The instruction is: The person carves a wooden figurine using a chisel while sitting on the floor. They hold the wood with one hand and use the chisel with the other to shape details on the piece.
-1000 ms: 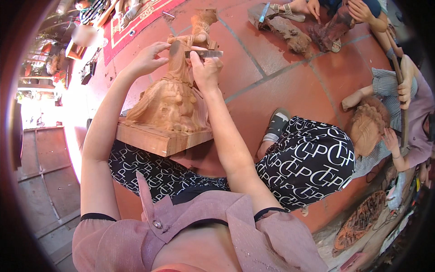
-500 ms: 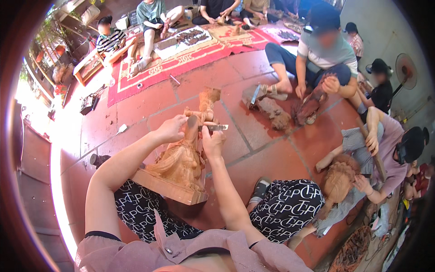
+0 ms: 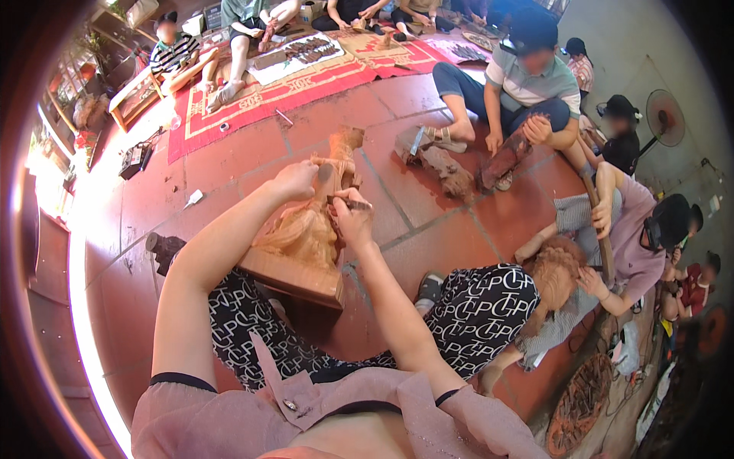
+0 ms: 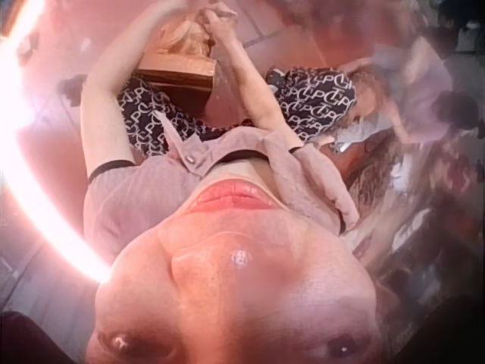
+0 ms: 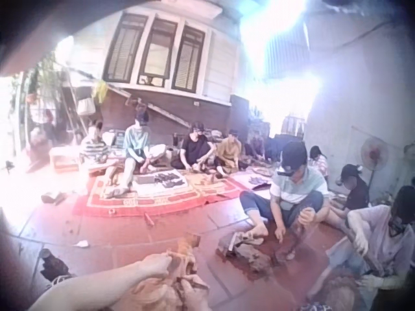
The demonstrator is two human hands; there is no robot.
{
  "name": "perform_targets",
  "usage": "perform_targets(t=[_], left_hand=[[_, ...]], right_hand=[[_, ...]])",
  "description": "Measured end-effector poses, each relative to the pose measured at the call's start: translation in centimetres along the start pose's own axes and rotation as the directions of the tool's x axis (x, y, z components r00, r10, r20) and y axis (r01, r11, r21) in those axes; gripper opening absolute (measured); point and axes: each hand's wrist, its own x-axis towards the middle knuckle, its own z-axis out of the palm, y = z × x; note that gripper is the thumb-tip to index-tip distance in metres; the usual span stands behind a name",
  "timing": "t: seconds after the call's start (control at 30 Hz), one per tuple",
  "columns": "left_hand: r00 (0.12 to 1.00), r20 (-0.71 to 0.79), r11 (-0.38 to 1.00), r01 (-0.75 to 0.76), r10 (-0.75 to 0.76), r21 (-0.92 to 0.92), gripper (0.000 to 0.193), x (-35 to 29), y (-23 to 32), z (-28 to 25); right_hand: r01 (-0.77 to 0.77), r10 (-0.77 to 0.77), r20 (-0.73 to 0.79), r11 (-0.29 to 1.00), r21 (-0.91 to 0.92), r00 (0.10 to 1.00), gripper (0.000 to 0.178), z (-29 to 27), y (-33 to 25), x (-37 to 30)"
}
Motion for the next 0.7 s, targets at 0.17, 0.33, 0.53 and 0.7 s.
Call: perform_targets(t=[0.17,0.33,0.53,0.7], left_hand=[[1.000,-0.006,1.000,0.010,-0.010,0.008,0.033,0.2,0.2,0.0],[0.998,0.039,0.997,0.059,-0.057,-0.055,0.039,0.4,-1.1,0.0],[0.978,-0.197,0.991,-0.086,0.064,-0.107,0.058,-1.7,3.1,0.1],[0.987,-0.041,0.983,-0.160,0.157,-0.086,0.027,-2.4,3.9,-0.1]], right_hand=[[0.030,-0.006,-0.153,0.988,0.151,0.988,0.010,-0.3,-0.5,-0.9],[-0.016,0.049,-0.155,0.978,0.208,0.987,0.011,-1.2,-1.8,-0.6],[-0.015,0.110,-0.238,0.929,0.369,0.965,0.014,0.0,-1.9,2.1],[0.056,0.122,-0.355,0.890,0.452,0.927,0.014,0.3,-1.2,4.9]])
